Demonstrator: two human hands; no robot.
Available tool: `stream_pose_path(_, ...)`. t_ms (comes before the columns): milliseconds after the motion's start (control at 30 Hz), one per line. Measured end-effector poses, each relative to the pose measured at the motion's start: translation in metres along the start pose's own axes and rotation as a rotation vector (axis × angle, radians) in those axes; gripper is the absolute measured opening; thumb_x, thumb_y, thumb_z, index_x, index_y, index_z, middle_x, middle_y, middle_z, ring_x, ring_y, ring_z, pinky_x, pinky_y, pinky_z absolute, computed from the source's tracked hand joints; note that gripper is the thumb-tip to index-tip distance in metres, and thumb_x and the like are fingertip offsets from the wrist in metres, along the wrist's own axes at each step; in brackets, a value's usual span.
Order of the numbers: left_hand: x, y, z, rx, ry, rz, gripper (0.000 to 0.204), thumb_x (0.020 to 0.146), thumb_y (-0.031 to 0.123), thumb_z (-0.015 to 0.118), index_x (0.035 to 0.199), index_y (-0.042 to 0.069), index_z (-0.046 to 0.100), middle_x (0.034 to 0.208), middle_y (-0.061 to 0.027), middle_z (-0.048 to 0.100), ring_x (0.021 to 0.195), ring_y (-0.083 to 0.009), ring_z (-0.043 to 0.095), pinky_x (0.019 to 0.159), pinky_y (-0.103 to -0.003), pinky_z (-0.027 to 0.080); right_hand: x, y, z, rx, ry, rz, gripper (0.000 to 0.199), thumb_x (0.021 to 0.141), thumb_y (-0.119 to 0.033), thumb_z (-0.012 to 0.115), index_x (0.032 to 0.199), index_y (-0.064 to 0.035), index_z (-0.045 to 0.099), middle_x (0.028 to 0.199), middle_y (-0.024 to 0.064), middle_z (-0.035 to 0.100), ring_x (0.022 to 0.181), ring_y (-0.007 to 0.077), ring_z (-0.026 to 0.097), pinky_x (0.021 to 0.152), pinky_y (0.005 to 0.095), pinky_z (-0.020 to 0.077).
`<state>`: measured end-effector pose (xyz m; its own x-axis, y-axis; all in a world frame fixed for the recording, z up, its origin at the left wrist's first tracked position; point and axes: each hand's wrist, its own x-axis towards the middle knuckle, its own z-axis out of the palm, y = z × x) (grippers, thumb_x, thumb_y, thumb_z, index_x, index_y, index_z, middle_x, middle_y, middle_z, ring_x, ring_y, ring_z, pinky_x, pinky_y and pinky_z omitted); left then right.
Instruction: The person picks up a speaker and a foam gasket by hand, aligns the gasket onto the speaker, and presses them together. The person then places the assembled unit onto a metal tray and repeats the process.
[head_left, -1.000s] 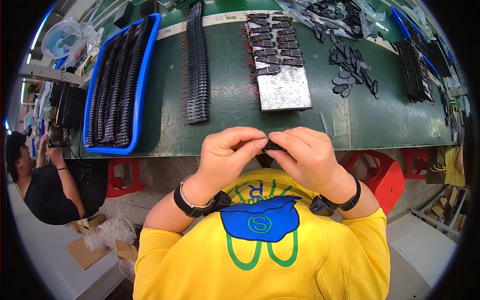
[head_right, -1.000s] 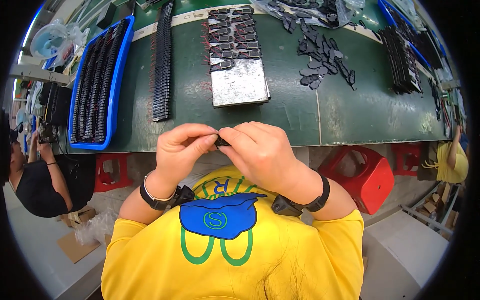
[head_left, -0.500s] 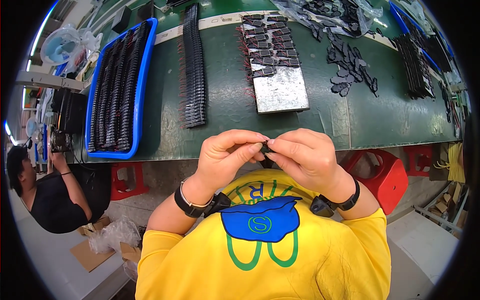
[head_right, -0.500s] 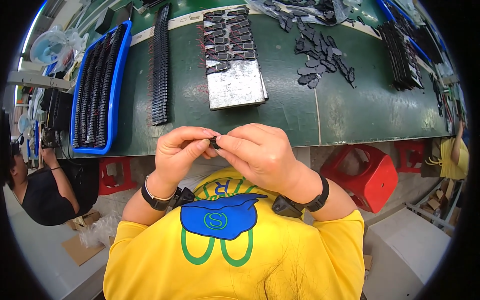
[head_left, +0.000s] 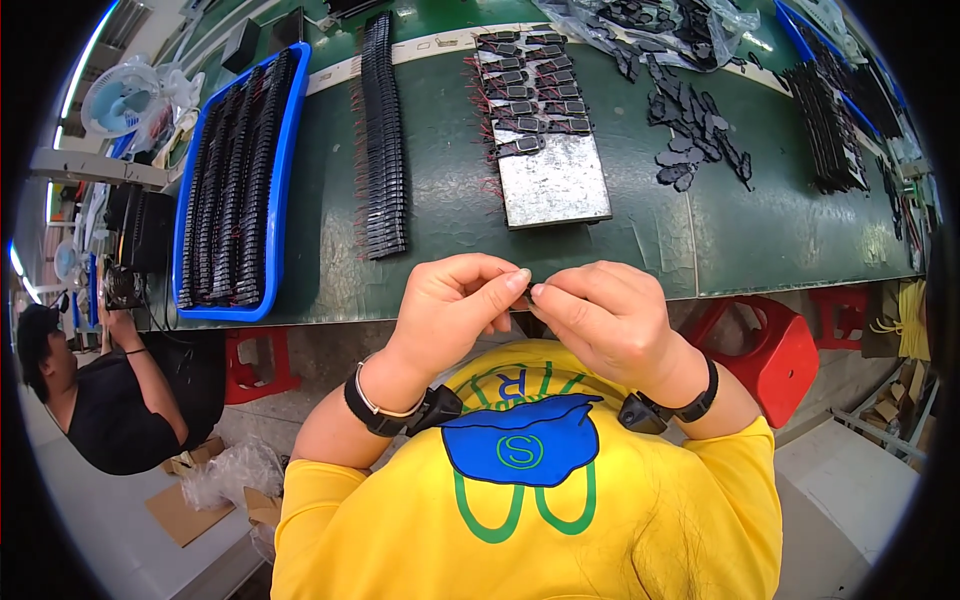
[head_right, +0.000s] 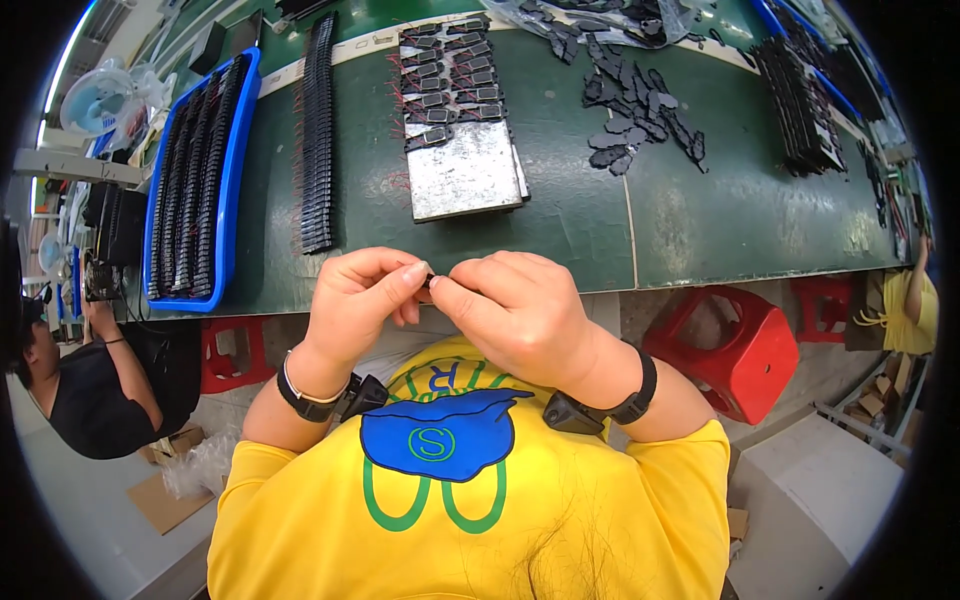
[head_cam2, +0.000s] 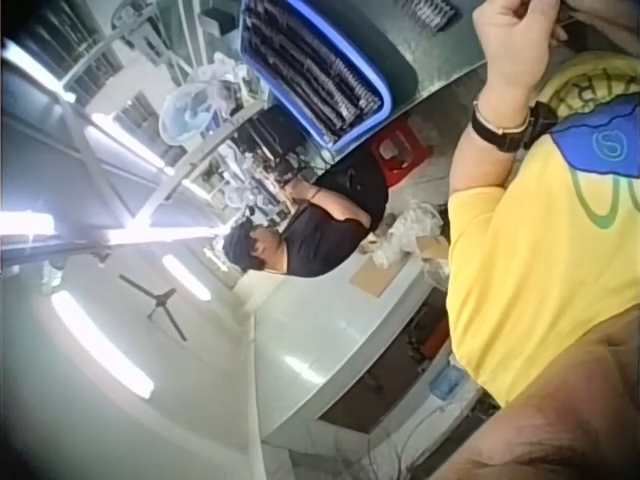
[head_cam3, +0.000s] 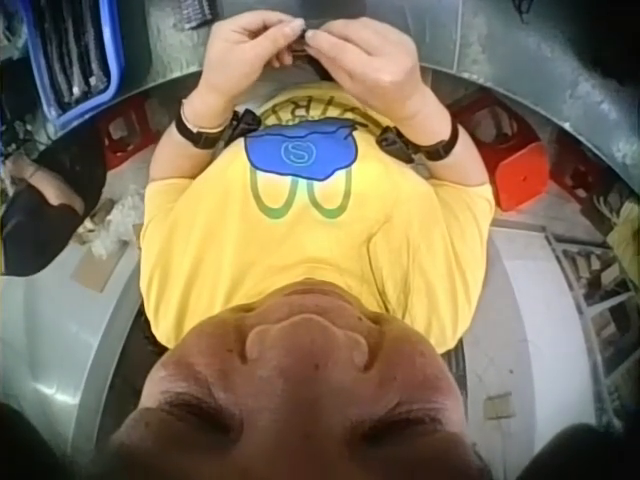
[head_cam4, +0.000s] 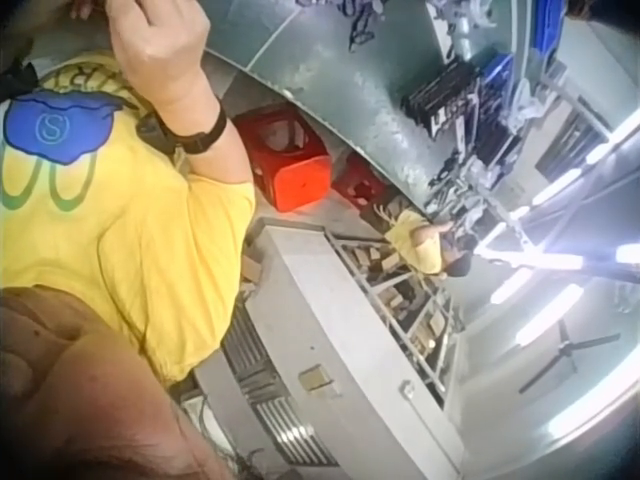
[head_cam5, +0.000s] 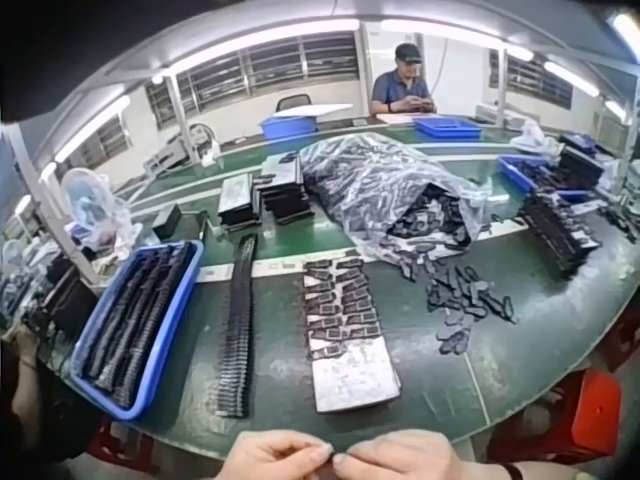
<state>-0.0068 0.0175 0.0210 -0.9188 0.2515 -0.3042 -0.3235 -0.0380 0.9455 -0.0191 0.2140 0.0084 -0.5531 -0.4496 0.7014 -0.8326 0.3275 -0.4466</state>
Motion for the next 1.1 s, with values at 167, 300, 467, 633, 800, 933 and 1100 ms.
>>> stream_pose_path(167,-0.001,-0.005,-0.006,-0.053,-0.042,0.004,0.017,0.091,0.014,0.062,0.099,0.000,0.067,0.079,-0.0049,0.068,0.061,-0.0059,0.058,0.055,-0.019,0.047,-0.002,0.001,0.000,0.002,0.003,-0.009,0.026,0.066,0.001,0.074,0.091,-0.0009,0.066,0.080,0.0091,0.064,0.059,0.0225,0.060,0.049,0.0296,0.0463)
stream_pose_path(300,0.004,-0.002,-0.009,-0.120,-0.117,-0.041,0.016,0.091,0.014,0.062,0.097,0.000,0.067,0.079,-0.0059,0.068,0.061,-0.0062,0.058,0.055,-0.019,0.047,-0.003,0.002,-0.004,0.020,0.017,-0.003,0.026,0.066,0.000,0.075,0.091,-0.0012,0.066,0.081,0.0093,0.065,0.060,0.0229,0.061,0.050,0.0300,0.0473)
stream_pose_path(467,0.006,0.001,-0.018,-0.146,-0.182,-0.136,0.013,0.090,0.009,0.061,0.092,-0.003,0.065,0.076,-0.0096,0.068,0.059,-0.0092,0.059,0.054,-0.020,0.048,-0.002,0.003,-0.009,0.084,-0.011,0.066,0.026,0.067,-0.002,0.076,0.091,-0.0018,0.066,0.082,0.0099,0.065,0.064,0.0244,0.063,0.054,0.0311,0.0496)
stream_pose_path(633,0.001,-0.008,-0.026,-0.117,-0.184,-0.090,0.012,0.089,0.009,0.062,0.093,-0.002,0.066,0.076,-0.0090,0.068,0.060,-0.0085,0.060,0.056,-0.021,0.049,-0.002,0.022,-0.044,0.160,-0.025,0.170,0.024,0.070,-0.003,0.075,0.092,-0.0014,0.066,0.088,0.0118,0.066,0.072,0.0254,0.064,0.063,0.0317,0.0514)
stream_pose_path(800,-0.001,-0.017,-0.030,-0.202,-0.201,0.000,0.012,0.089,0.008,0.062,0.093,-0.003,0.066,0.077,-0.0103,0.068,0.061,-0.0095,0.061,0.057,-0.022,0.051,-0.013,0.088,-0.107,-0.265,-0.017,0.542,0.017,0.080,-0.007,0.068,0.096,-0.0022,0.065,0.088,0.0103,0.063,0.068,0.0227,0.059,0.064,0.0302,0.0496)
stream_pose_path(933,0.000,-0.020,-0.027,-0.220,-0.214,0.026,0.011,0.089,0.007,0.062,0.093,-0.003,0.066,0.079,-0.0111,0.068,0.063,-0.0104,0.062,0.058,-0.022,0.052,-0.008,0.113,-0.107,-0.334,-0.140,0.581,0.018,0.081,-0.008,0.067,0.098,-0.0033,0.065,0.090,0.0092,0.061,0.072,0.0234,0.059,0.066,0.0319,0.0493)
stream_pose_path(1100,0.000,-0.021,-0.030,-0.229,-0.221,0.036,0.011,0.090,0.006,0.062,0.094,-0.004,0.065,0.080,-0.0115,0.068,0.064,-0.0110,0.063,0.059,-0.023,0.053,0.001,0.099,-0.090,-0.544,-0.234,0.570,0.017,0.081,-0.008,0.066,0.098,-0.0040,0.065,0.094,0.0101,0.059,0.078,0.0261,0.059,0.070,0.0343,0.0496)
